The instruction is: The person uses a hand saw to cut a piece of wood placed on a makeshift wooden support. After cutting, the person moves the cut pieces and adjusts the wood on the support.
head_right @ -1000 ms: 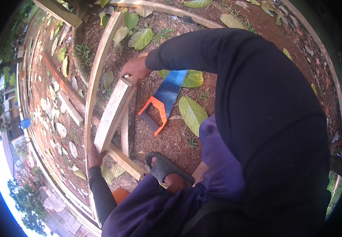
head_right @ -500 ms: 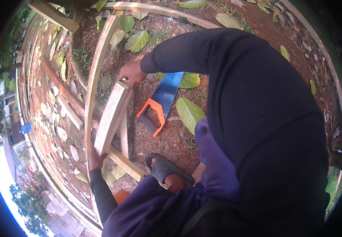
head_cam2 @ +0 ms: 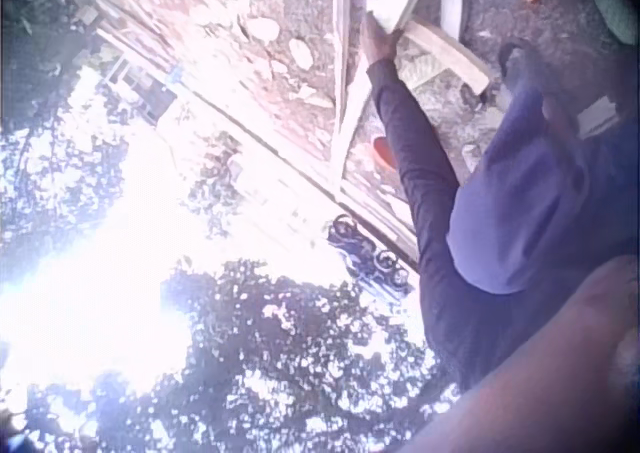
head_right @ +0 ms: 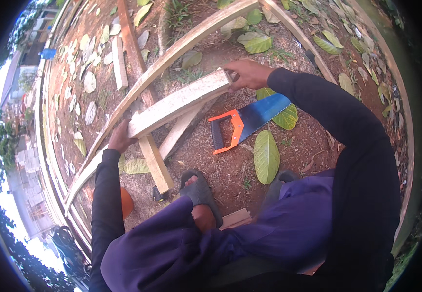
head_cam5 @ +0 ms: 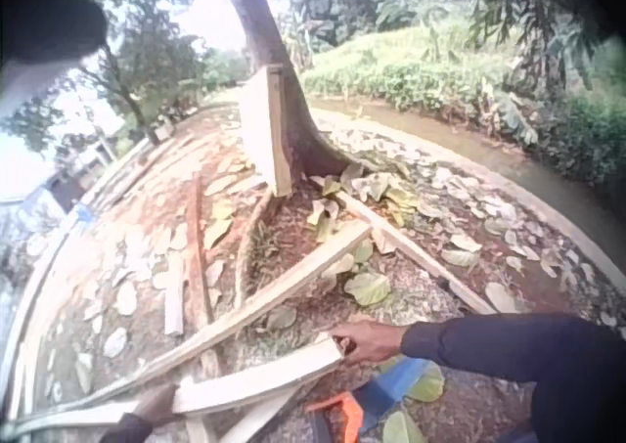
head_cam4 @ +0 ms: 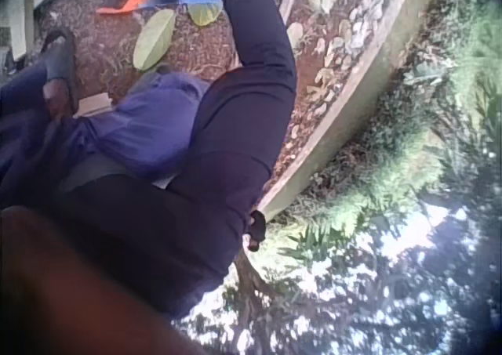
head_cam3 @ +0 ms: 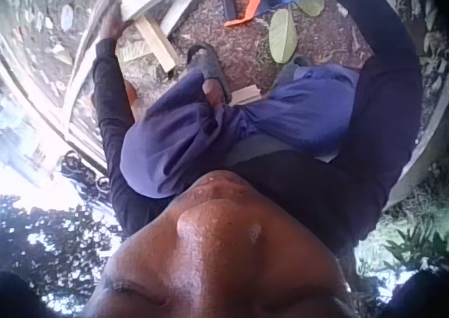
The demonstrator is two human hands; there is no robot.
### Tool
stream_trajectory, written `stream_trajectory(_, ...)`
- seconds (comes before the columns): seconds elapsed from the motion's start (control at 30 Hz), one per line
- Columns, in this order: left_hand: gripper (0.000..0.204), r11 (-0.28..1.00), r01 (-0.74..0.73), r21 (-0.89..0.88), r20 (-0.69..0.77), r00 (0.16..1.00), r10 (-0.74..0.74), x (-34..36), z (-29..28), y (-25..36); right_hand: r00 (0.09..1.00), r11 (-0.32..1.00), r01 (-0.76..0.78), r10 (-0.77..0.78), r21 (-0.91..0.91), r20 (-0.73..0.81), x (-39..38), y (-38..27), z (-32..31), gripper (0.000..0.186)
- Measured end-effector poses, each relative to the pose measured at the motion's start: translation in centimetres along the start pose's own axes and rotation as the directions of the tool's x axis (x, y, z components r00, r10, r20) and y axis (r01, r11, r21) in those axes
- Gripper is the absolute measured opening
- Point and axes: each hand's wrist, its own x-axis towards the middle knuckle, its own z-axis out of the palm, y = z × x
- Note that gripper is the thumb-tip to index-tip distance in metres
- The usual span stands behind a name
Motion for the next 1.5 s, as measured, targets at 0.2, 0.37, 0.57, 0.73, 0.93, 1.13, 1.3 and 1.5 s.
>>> stream_trajectory(0.2,0.068,0.999,-0.025,-0.03,-0.021,0.999,0.024,-1.2,0.2,-0.9,0.992,0.99,-0.113,0.108,0.081,0.069,-0.1,-1.8,0.6,0.067)
stream_trajectory(0.37,0.098,0.985,-0.088,-0.151,-0.033,0.996,0.084,-1.6,0.0,-0.4,0.967,0.971,-0.237,0.23,0.046,0.112,-0.7,-2.9,-0.3,0.068)
stream_trajectory(0.57,0.116,0.957,-0.078,-0.279,-0.077,0.995,0.058,-3.1,1.1,-4.1,0.949,0.933,-0.213,0.269,-0.291,0.166,-0.1,-6.5,-1.7,0.109)
stream_trajectory(0.73,0.115,0.907,0.022,-0.421,0.005,1.0,-0.022,-3.1,0.2,-4.3,0.989,0.904,-0.016,0.076,-0.426,0.124,2.5,-11.1,-1.1,0.116)
stream_trajectory(0.93,0.108,0.883,-0.016,-0.469,-0.069,0.997,-0.018,-3.7,2.3,-6.5,0.94,0.718,0.295,-0.099,-0.631,0.326,7.8,-16.7,6.5,0.108)
stream_trajectory(1.13,0.107,0.894,-0.084,-0.44,-0.129,0.991,0.029,-4.1,2.6,-7.1,0.951,0.631,0.276,-0.067,-0.725,0.303,10.1,-16.1,12.1,0.1)
stream_trajectory(1.3,0.101,0.907,-0.202,-0.369,-0.256,0.96,0.11,-4.8,3.9,-6.9,0.977,0.655,0.191,-0.055,-0.731,0.206,10.9,-16.5,13.3,0.078)
stream_trajectory(1.5,0.078,0.745,0.033,-0.666,-0.509,0.71,-0.486,-10.1,8.2,-0.9,0.976,0.66,0.142,0.03,-0.738,0.215,12.3,-16.1,13.4,0.053)
